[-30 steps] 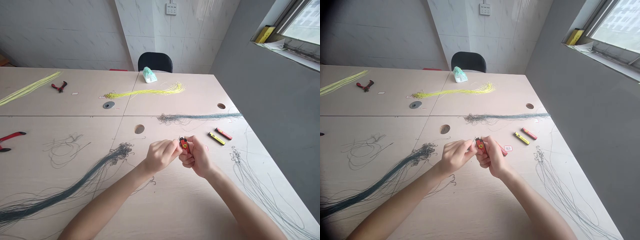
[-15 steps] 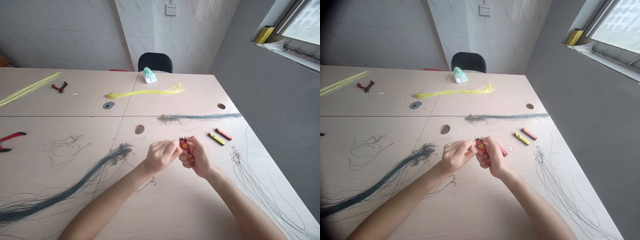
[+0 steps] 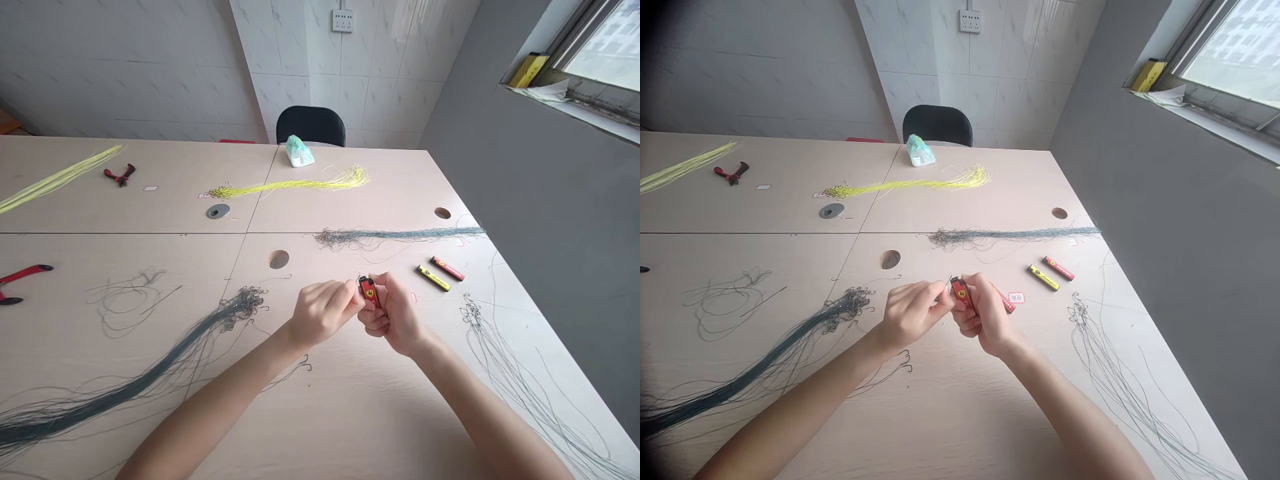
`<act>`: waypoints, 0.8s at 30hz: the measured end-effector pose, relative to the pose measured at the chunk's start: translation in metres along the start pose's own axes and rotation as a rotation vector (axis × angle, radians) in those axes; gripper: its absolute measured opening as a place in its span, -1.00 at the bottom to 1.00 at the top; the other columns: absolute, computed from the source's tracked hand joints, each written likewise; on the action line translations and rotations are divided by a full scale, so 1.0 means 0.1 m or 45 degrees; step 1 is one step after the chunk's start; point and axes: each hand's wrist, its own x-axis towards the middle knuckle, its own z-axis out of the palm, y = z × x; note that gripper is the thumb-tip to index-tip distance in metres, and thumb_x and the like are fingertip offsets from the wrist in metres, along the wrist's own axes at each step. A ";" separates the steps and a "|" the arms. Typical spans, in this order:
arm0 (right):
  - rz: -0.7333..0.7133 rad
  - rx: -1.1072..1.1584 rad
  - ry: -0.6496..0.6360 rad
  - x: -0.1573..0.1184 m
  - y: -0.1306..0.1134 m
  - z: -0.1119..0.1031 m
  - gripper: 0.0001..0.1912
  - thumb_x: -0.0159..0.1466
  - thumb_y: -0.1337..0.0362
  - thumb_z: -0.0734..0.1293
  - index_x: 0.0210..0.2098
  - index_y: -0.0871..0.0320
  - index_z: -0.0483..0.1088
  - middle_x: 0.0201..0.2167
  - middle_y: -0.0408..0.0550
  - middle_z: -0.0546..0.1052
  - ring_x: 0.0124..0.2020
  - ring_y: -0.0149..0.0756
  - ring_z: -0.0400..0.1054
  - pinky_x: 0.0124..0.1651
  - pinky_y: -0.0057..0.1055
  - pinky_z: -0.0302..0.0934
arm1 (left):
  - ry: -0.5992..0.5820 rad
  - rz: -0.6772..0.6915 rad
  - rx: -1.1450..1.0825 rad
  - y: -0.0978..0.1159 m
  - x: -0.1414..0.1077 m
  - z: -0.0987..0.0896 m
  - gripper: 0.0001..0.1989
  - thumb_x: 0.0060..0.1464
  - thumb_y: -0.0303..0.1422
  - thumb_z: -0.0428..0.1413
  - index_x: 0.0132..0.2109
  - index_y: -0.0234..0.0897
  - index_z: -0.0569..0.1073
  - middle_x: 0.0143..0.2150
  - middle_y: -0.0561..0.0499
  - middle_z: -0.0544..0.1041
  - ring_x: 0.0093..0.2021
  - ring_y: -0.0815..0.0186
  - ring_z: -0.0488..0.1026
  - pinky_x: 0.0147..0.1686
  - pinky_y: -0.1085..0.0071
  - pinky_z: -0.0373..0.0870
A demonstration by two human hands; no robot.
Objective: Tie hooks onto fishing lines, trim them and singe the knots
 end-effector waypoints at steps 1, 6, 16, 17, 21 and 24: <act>0.003 0.002 0.002 0.00 0.00 0.00 -0.62 0.13 -0.01 0.13 -0.64 0.10 0.01 -0.71 -0.34 -0.11 -0.65 -0.54 -0.35 -0.60 -0.51 -0.40 | 0.001 -0.005 -0.007 0.00 0.00 0.00 -0.78 0.12 -0.62 0.11 -0.33 -0.22 0.27 -0.65 0.27 0.21 -0.67 0.51 0.15 -0.64 0.46 0.09; -0.011 0.002 -0.005 -0.01 0.00 0.00 -0.61 0.12 -0.01 0.14 -0.65 0.11 0.01 -0.71 -0.34 -0.11 -0.65 -0.55 -0.35 -0.60 -0.50 -0.40 | 0.046 -0.028 0.006 0.02 0.02 0.01 -0.79 0.14 -0.61 0.08 -0.34 -0.22 0.28 -0.66 0.27 0.19 -0.69 0.50 0.15 -0.65 0.47 0.07; -0.022 -0.016 -0.027 -0.01 0.00 0.00 -0.59 0.13 -0.04 0.15 -0.64 0.10 0.00 -0.71 -0.33 -0.11 -0.65 -0.55 -0.35 -0.59 -0.49 -0.41 | 0.076 -0.020 0.037 0.02 -0.01 0.02 -0.85 0.16 -0.58 0.07 -0.31 -0.25 0.31 -0.68 0.25 0.23 -0.69 0.49 0.15 -0.65 0.48 0.08; -0.022 -0.017 -0.028 -0.01 0.00 0.00 -0.59 0.13 -0.04 0.15 -0.64 0.10 0.00 -0.71 -0.33 -0.11 -0.65 -0.55 -0.35 -0.59 -0.49 -0.41 | 0.076 -0.020 0.029 0.02 -0.01 0.02 -0.85 0.17 -0.58 0.07 -0.31 -0.25 0.31 -0.67 0.25 0.23 -0.69 0.49 0.15 -0.64 0.48 0.08; -0.027 -0.014 -0.026 0.00 0.00 -0.01 -0.60 0.13 -0.03 0.15 -0.65 0.10 0.00 -0.71 -0.33 -0.10 -0.65 -0.55 -0.35 -0.59 -0.49 -0.41 | 0.075 -0.029 0.009 0.02 -0.01 0.02 -0.83 0.17 -0.59 0.07 -0.33 -0.25 0.30 -0.66 0.25 0.23 -0.67 0.50 0.13 -0.64 0.49 0.09; -0.033 -0.012 -0.040 -0.01 0.01 -0.02 -0.60 0.13 -0.03 0.14 -0.65 0.10 0.01 -0.71 -0.33 -0.09 -0.65 -0.55 -0.35 -0.59 -0.48 -0.40 | 0.072 -0.053 0.003 0.03 -0.01 0.02 -0.82 0.17 -0.59 0.06 -0.33 -0.24 0.29 -0.66 0.24 0.22 -0.67 0.50 0.13 -0.64 0.48 0.09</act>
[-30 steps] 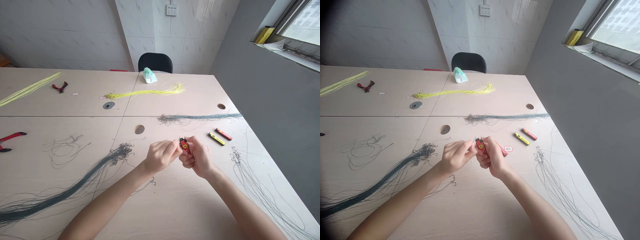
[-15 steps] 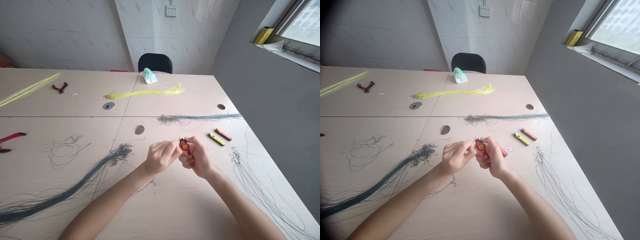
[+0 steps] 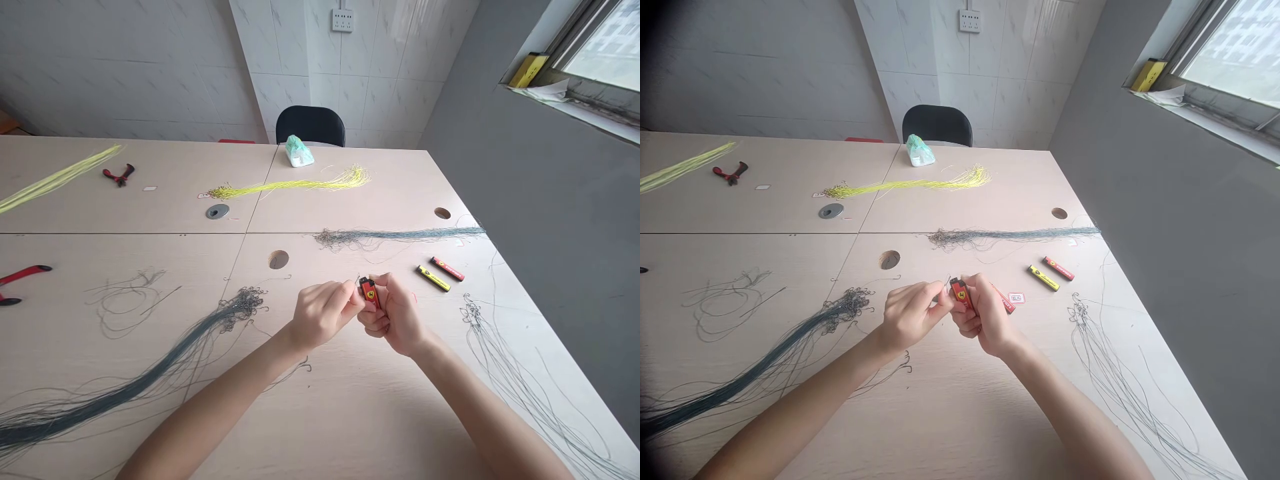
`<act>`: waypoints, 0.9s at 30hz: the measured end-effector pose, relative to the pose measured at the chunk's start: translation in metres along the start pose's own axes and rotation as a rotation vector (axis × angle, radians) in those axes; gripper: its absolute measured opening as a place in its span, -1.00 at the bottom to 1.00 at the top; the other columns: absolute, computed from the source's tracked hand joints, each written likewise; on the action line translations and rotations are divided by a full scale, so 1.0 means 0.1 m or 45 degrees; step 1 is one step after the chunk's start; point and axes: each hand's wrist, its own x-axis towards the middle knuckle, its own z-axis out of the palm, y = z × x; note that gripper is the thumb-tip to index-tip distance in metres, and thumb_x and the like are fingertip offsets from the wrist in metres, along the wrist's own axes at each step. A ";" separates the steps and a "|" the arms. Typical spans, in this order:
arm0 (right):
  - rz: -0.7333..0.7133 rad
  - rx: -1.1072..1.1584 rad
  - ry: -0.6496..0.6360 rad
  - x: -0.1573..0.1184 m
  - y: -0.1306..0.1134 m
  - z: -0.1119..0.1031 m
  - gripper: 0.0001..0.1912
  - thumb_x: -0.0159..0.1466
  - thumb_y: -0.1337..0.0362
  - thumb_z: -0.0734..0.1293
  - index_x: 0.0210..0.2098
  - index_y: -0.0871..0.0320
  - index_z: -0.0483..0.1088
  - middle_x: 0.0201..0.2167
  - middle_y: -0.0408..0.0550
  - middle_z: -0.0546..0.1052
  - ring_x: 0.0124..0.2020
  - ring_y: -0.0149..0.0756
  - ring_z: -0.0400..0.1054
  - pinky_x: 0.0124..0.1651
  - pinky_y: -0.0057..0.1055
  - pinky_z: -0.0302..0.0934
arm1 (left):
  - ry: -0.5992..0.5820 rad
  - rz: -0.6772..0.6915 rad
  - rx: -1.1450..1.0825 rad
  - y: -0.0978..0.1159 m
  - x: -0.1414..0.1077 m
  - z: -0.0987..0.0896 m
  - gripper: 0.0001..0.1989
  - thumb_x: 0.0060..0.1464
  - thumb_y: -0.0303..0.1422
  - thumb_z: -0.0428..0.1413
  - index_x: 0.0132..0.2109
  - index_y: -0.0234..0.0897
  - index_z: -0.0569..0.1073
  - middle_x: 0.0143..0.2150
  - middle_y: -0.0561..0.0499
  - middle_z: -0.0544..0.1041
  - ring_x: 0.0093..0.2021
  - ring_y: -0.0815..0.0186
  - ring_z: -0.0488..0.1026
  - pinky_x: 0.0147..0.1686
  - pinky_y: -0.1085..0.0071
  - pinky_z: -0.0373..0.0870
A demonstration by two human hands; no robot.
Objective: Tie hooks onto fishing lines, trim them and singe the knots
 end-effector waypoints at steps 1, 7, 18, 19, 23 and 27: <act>-0.004 0.000 -0.008 0.00 0.00 0.00 -0.60 0.14 -0.02 0.14 -0.64 0.10 0.01 -0.71 -0.33 -0.09 -0.65 -0.55 -0.35 -0.59 -0.48 -0.40 | 0.013 -0.003 -0.004 0.00 0.00 0.00 -0.82 0.17 -0.59 0.06 -0.33 -0.24 0.29 -0.66 0.24 0.21 -0.67 0.50 0.12 -0.64 0.48 0.09; 0.003 -0.004 -0.018 0.00 0.02 0.00 -0.60 0.14 -0.02 0.14 -0.64 0.11 0.01 -0.71 -0.33 -0.10 -0.65 -0.54 -0.34 -0.58 -0.48 -0.40 | 0.031 0.020 -0.038 0.01 -0.01 0.01 -0.82 0.14 -0.62 0.07 -0.32 -0.25 0.31 -0.65 0.25 0.19 -0.68 0.51 0.12 -0.64 0.47 0.08; 0.014 -0.035 0.015 0.00 0.00 0.01 -0.58 0.09 -0.06 0.16 -0.65 0.11 0.00 -0.71 -0.34 -0.09 -0.64 -0.55 -0.35 -0.57 -0.47 -0.42 | 0.049 0.018 -0.012 0.01 -0.02 0.01 -0.83 0.14 -0.61 0.07 -0.32 -0.26 0.30 -0.66 0.25 0.21 -0.68 0.49 0.11 -0.65 0.48 0.08; 0.011 -0.038 0.014 0.00 0.00 0.01 -0.58 0.09 -0.06 0.16 -0.65 0.11 0.00 -0.71 -0.34 -0.09 -0.64 -0.55 -0.35 -0.57 -0.47 -0.42 | 0.055 0.024 -0.010 0.01 -0.02 0.01 -0.83 0.14 -0.61 0.07 -0.31 -0.26 0.31 -0.66 0.25 0.20 -0.69 0.49 0.10 -0.65 0.48 0.07; 0.010 -0.039 0.020 0.01 0.01 0.01 -0.58 0.09 -0.07 0.16 -0.65 0.10 -0.01 -0.71 -0.34 -0.09 -0.64 -0.54 -0.35 -0.57 -0.46 -0.42 | 0.064 0.036 0.012 0.00 -0.02 0.02 -0.83 0.15 -0.60 0.06 -0.31 -0.25 0.31 -0.67 0.26 0.18 -0.70 0.49 0.09 -0.65 0.47 0.06; 0.009 -0.037 0.025 0.01 0.02 0.01 -0.58 0.08 -0.07 0.16 -0.65 0.10 -0.01 -0.70 -0.34 -0.10 -0.64 -0.54 -0.36 -0.57 -0.46 -0.43 | 0.049 0.033 0.019 0.00 -0.02 0.02 -0.84 0.16 -0.59 0.06 -0.30 -0.24 0.31 -0.67 0.26 0.19 -0.69 0.49 0.10 -0.64 0.48 0.07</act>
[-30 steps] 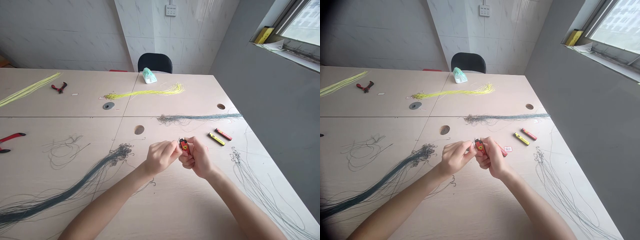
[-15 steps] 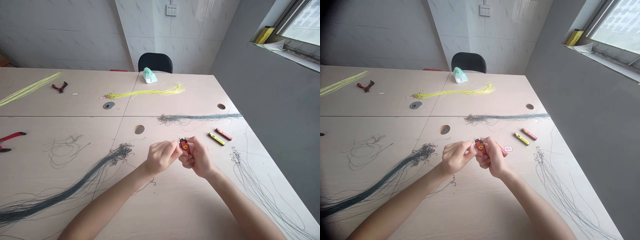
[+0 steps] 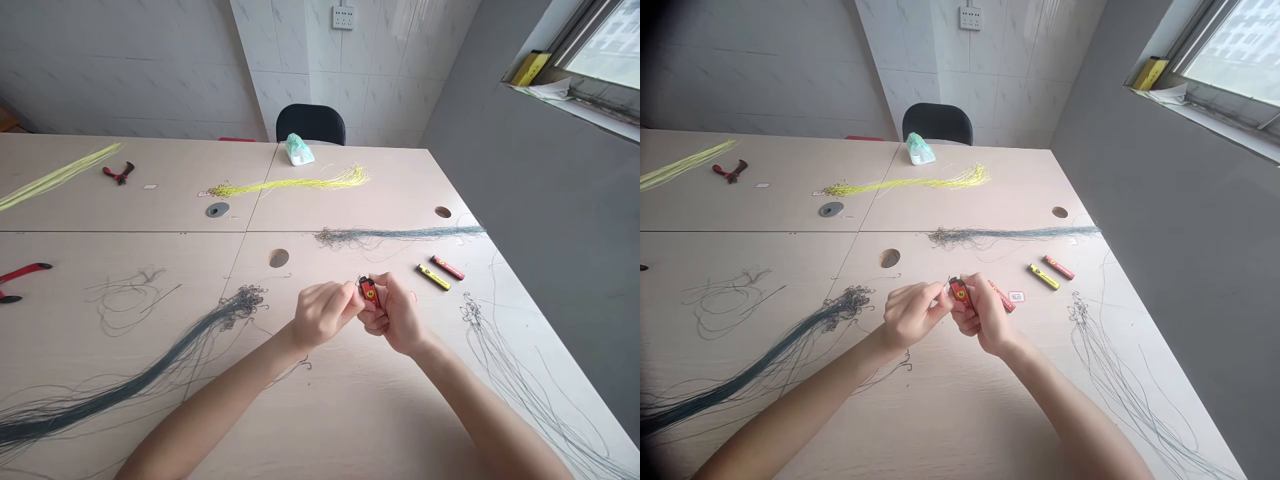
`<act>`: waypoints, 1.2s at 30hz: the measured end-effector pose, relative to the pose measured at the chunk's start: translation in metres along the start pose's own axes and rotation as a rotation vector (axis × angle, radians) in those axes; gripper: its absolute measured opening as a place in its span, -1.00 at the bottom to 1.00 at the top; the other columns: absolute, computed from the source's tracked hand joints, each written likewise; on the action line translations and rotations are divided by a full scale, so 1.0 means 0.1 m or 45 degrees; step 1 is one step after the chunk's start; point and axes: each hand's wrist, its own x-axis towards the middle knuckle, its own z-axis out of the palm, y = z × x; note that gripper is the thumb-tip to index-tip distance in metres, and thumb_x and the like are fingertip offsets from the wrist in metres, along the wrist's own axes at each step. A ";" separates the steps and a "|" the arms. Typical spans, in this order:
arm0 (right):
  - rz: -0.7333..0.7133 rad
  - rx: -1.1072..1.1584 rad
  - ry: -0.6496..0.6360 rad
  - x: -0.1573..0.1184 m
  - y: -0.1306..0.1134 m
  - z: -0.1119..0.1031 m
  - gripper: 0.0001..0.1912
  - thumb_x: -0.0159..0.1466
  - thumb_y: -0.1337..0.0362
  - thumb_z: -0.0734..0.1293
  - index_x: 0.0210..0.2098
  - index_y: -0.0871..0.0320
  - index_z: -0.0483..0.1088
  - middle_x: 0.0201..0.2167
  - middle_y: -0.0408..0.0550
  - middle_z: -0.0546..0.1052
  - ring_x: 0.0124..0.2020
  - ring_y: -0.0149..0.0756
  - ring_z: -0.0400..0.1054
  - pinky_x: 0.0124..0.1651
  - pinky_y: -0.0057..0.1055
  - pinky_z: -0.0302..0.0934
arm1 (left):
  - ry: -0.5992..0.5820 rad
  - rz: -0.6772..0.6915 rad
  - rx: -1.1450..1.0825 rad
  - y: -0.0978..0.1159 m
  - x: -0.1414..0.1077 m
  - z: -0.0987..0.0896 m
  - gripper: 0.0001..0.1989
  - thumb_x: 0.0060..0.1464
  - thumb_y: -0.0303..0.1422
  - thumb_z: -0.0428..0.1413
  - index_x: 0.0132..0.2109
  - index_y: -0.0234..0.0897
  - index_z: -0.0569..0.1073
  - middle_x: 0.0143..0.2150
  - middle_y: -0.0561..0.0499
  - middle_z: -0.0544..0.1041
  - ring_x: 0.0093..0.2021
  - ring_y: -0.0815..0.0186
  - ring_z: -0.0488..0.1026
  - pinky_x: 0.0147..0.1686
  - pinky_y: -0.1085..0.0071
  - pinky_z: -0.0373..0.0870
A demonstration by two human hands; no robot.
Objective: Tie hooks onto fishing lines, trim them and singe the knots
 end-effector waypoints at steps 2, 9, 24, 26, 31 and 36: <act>0.000 -0.001 -0.001 0.00 0.00 0.00 -0.58 0.08 -0.07 0.16 -0.65 0.10 -0.01 -0.70 -0.35 -0.11 -0.64 -0.54 -0.36 -0.57 -0.46 -0.43 | -0.011 0.000 0.001 0.00 0.00 0.00 -0.84 0.16 -0.59 0.06 -0.30 -0.25 0.31 -0.67 0.25 0.20 -0.69 0.49 0.11 -0.64 0.48 0.08; 0.015 -0.003 0.014 -0.02 -0.02 0.00 -0.57 0.06 -0.08 0.16 -0.66 0.10 -0.01 -0.71 -0.35 -0.10 -0.65 -0.55 -0.35 -0.57 -0.46 -0.43 | -0.022 0.036 0.006 0.00 0.01 -0.02 -0.85 0.17 -0.60 0.07 -0.30 -0.27 0.32 -0.66 0.25 0.18 -0.68 0.49 0.10 -0.65 0.46 0.06; -0.002 -0.007 0.023 -0.02 -0.01 0.01 -0.58 0.10 -0.06 0.15 -0.65 0.11 0.00 -0.70 -0.34 -0.10 -0.64 -0.54 -0.35 -0.56 -0.46 -0.43 | -0.022 0.057 -0.023 -0.03 -0.01 -0.02 -0.85 0.16 -0.60 0.06 -0.29 -0.26 0.32 -0.65 0.24 0.20 -0.67 0.49 0.13 -0.63 0.47 0.08; -0.004 -0.005 0.026 -0.02 -0.01 0.01 -0.58 0.09 -0.06 0.15 -0.65 0.11 0.00 -0.70 -0.34 -0.11 -0.64 -0.54 -0.35 -0.57 -0.46 -0.43 | -0.021 0.051 -0.023 -0.02 -0.01 -0.02 -0.85 0.17 -0.60 0.06 -0.29 -0.26 0.31 -0.65 0.24 0.20 -0.67 0.49 0.12 -0.63 0.47 0.08; 0.001 -0.003 0.024 -0.02 -0.01 0.01 -0.58 0.11 -0.05 0.15 -0.65 0.10 0.00 -0.70 -0.34 -0.11 -0.64 -0.55 -0.36 -0.57 -0.46 -0.43 | -0.031 0.055 -0.018 -0.02 0.00 -0.02 -0.86 0.16 -0.59 0.07 -0.30 -0.27 0.32 -0.65 0.24 0.20 -0.67 0.49 0.12 -0.63 0.46 0.07; -0.011 -0.005 0.010 -0.02 -0.01 0.01 -0.59 0.12 -0.05 0.14 -0.65 0.10 0.01 -0.71 -0.34 -0.11 -0.65 -0.55 -0.36 -0.57 -0.47 -0.42 | -0.031 0.062 -0.028 -0.03 0.01 -0.03 -0.86 0.14 -0.60 0.08 -0.30 -0.29 0.34 -0.65 0.25 0.19 -0.68 0.49 0.12 -0.63 0.46 0.06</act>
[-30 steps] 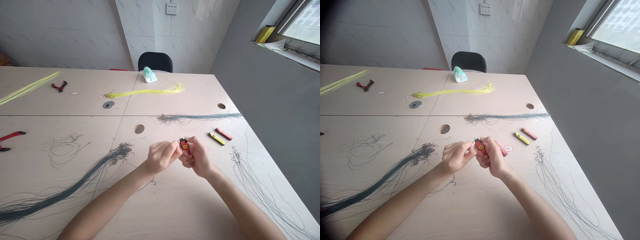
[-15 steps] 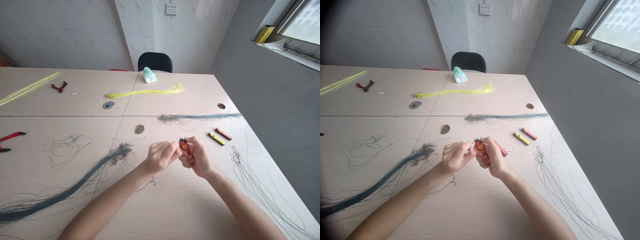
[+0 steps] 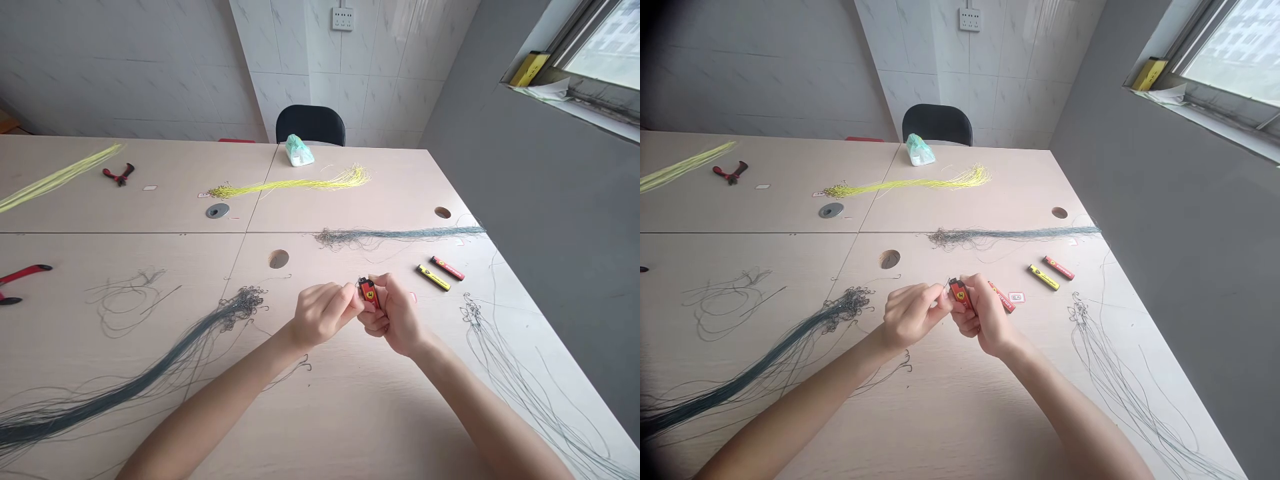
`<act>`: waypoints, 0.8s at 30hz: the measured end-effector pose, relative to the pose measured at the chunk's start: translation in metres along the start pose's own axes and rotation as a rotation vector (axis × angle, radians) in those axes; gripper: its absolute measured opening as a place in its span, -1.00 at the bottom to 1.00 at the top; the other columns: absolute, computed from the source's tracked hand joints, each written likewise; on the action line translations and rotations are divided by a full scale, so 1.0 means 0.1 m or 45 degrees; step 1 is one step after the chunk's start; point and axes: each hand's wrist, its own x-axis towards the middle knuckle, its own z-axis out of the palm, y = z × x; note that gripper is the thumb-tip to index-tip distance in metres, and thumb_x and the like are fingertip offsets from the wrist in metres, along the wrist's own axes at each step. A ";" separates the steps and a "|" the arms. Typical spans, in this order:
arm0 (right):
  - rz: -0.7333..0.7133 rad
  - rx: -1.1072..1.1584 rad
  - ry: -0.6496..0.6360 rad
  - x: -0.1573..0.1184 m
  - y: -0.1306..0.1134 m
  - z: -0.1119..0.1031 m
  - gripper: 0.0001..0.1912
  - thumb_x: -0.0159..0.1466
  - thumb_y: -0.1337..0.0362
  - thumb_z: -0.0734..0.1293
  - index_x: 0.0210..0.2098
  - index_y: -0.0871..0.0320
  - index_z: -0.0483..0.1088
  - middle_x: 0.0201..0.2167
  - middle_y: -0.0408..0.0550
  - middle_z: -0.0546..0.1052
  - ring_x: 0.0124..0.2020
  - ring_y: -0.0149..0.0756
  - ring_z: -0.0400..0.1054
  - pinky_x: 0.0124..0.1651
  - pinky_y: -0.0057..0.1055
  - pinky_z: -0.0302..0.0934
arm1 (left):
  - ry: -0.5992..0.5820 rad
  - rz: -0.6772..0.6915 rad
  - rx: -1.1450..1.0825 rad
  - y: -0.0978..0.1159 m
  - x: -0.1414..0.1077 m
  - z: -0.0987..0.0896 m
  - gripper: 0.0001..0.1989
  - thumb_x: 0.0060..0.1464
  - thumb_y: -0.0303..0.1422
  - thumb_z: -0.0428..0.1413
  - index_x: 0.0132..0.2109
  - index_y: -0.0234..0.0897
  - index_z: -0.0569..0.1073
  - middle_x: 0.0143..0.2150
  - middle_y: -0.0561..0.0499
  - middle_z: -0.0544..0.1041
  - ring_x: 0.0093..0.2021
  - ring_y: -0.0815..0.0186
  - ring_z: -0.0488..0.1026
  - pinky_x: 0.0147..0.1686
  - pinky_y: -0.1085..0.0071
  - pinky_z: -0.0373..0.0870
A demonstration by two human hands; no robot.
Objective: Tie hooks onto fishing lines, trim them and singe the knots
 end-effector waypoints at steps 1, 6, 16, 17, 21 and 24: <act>-0.001 -0.002 -0.002 0.00 0.00 0.00 -0.59 0.12 -0.05 0.14 -0.65 0.10 0.01 -0.71 -0.34 -0.11 -0.65 -0.55 -0.36 -0.57 -0.47 -0.42 | -0.003 -0.002 -0.004 0.00 0.00 0.00 -0.85 0.13 -0.61 0.09 -0.29 -0.29 0.34 -0.65 0.25 0.18 -0.68 0.49 0.13 -0.63 0.47 0.05; -0.004 -0.008 -0.013 0.00 0.01 -0.01 -0.58 0.12 -0.05 0.15 -0.65 0.10 0.00 -0.71 -0.34 -0.11 -0.64 -0.54 -0.36 -0.57 -0.47 -0.43 | -0.022 0.001 0.001 -0.01 0.00 -0.01 -0.82 0.13 -0.62 0.09 -0.31 -0.26 0.31 -0.65 0.26 0.15 -0.66 0.49 0.09 -0.63 0.46 0.03; -0.168 -0.205 0.179 0.02 -0.05 -0.08 -0.47 0.23 -0.20 0.05 -0.59 0.10 0.09 -0.64 -0.29 -0.04 -0.63 -0.47 -0.25 -0.56 -0.46 -0.29 | 0.078 -0.242 -0.084 0.03 0.12 -0.09 -0.83 0.17 -0.58 0.07 -0.34 -0.25 0.32 -0.65 0.26 0.17 -0.65 0.54 0.06 -0.64 0.56 0.07; -0.258 -0.381 0.300 0.03 -0.02 -0.14 -0.44 0.28 -0.21 0.00 -0.55 0.11 0.16 -0.62 -0.25 0.02 -0.62 -0.44 -0.16 -0.55 -0.45 -0.20 | 0.094 -0.302 -0.119 0.05 0.15 -0.12 -0.83 0.17 -0.57 0.08 -0.34 -0.24 0.32 -0.65 0.27 0.14 -0.66 0.54 0.03 -0.66 0.57 0.06; -0.602 -1.220 0.758 0.08 0.19 -0.51 -0.54 0.38 -0.05 0.04 -0.20 0.12 0.39 -0.34 0.04 0.38 -0.27 -0.12 0.25 -0.21 -0.25 0.16 | 0.123 -0.395 -0.181 0.11 0.25 -0.24 -0.83 0.15 -0.57 0.09 -0.34 -0.22 0.32 -0.66 0.28 0.07 -0.67 0.54 -0.02 -0.69 0.57 0.01; -0.654 -1.650 0.920 0.13 0.40 -0.76 -0.59 0.38 0.13 0.04 -0.01 0.19 0.38 -0.22 0.20 0.40 -0.16 0.04 0.23 -0.09 -0.07 0.17 | 0.147 -0.288 -0.103 0.14 0.29 -0.30 -0.82 0.12 -0.60 0.08 -0.34 -0.22 0.32 -0.66 0.28 0.11 -0.68 0.54 0.02 -0.69 0.56 0.03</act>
